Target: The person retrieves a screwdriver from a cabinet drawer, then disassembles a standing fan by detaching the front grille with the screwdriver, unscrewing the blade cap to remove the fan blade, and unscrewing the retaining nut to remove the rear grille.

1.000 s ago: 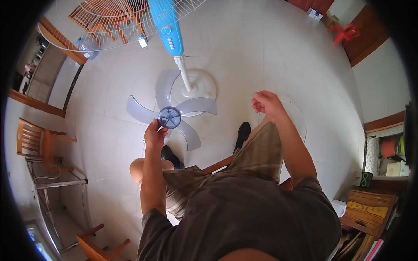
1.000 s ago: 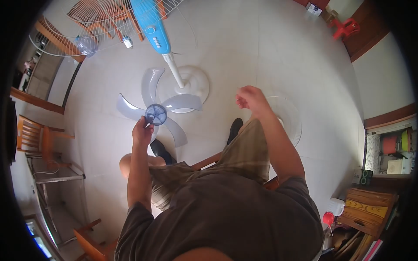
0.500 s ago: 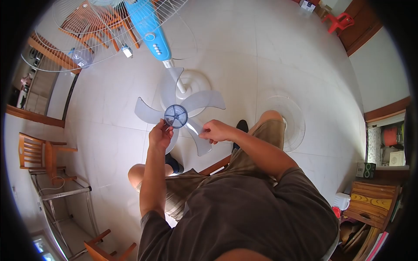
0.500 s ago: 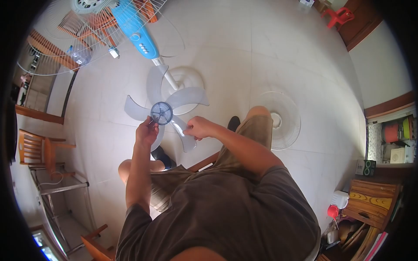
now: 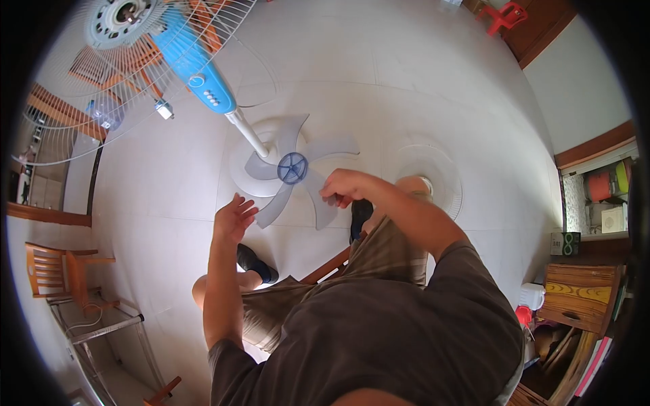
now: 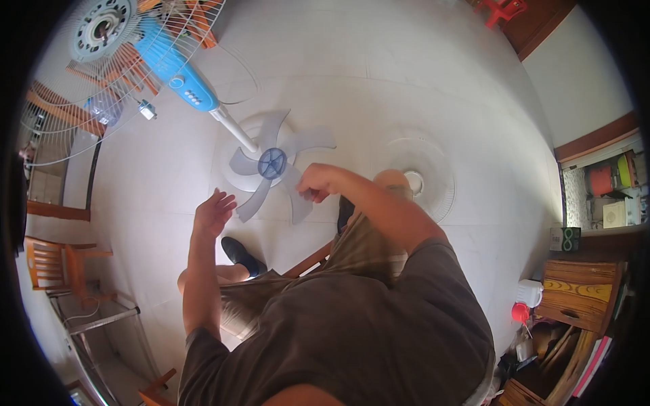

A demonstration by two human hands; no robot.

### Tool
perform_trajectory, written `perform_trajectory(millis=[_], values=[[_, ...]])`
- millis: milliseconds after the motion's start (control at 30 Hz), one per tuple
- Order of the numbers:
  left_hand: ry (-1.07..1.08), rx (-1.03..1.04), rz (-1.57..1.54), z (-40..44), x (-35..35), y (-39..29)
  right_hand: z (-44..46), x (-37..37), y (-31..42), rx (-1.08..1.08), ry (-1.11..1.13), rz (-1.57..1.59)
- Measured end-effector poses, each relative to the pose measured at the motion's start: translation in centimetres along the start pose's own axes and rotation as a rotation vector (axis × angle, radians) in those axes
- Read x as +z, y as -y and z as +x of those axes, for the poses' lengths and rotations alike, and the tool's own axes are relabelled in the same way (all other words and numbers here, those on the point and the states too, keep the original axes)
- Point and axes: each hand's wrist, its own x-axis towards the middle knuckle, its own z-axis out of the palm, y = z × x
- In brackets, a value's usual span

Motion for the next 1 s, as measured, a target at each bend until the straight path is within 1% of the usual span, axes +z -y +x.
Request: perform_trajectory(millis=[33,67,100,133,200,267,333,367,467,533,567,633,667,767,833,867,933,967,1000], values=[[0.023,-0.015,0.010,-0.8,-0.5,-0.5,-0.2,-2.1,0.2,0.000,-0.018,-0.027],[-0.035,-0.018,0.025,-2.3,-0.3,-1.1,-0.4,-4.4,0.3,0.002,-0.038,-0.053],[-0.030,-0.011,0.054,-2.1,-1.9,-0.9,-0.7,-6.7,0.5,0.003,-0.081,-0.069],[0.031,0.000,0.059,-2.3,-3.6,-0.9,-1.3,-9.0,0.5,0.007,-0.124,-0.083],[-0.053,0.009,0.099,-3.6,-5.4,-1.1,-2.8,-13.7,0.1,0.000,-0.217,-0.063],[-0.126,0.024,0.134,-4.4,-6.8,-1.3,-2.9,-19.1,-2.6,-0.015,-0.239,0.059],[-0.165,0.022,0.092,-4.2,-8.8,-1.3,-3.2,-22.4,-6.1,-0.027,-0.369,0.201],[-0.217,0.025,0.086,-4.2,-9.1,-1.3,-2.9,-24.0,-8.6,-0.014,-0.439,0.258],[-0.255,-0.011,0.071,-2.6,-11.7,-0.3,-2.0,-25.1,-15.9,0.055,-0.718,0.501],[-0.253,-0.068,0.084,-1.5,-12.4,0.5,0.6,-26.2,-23.5,0.047,-0.757,0.708],[-0.272,-0.064,0.139,-1.1,-12.5,0.7,1.5,-26.1,-26.5,0.073,-0.775,0.803],[-0.313,-0.064,0.162,-1.0,-11.0,0.7,2.3,-24.3,-30.6,0.124,-0.822,0.941],[-0.336,-0.062,0.171,-1.0,-10.4,0.8,2.4,-23.1,-32.1,0.148,-0.852,0.981],[-0.323,-0.093,0.157,-0.6,-10.4,0.6,3.2,-20.6,-35.7,0.224,-0.844,1.105],[-0.339,-0.085,0.170,-0.6,-9.9,0.5,4.2,-19.2,-39.0,0.087,-0.791,1.157],[-0.272,-0.079,0.151,-0.2,-10.6,0.8,5.0,-19.0,-40.3,0.027,-0.738,1.248],[-0.237,-0.096,0.109,-0.1,-10.4,1.0,6.3,-18.4,-41.0,-0.006,-0.760,1.296],[-0.296,-0.076,0.146,-0.3,-9.5,1.0,6.6,-17.8,-40.8,-0.017,-0.762,1.310],[-0.265,-0.050,0.117,-0.4,-9.3,1.4,6.6,-17.1,-41.1,-0.025,-0.771,1.333]])
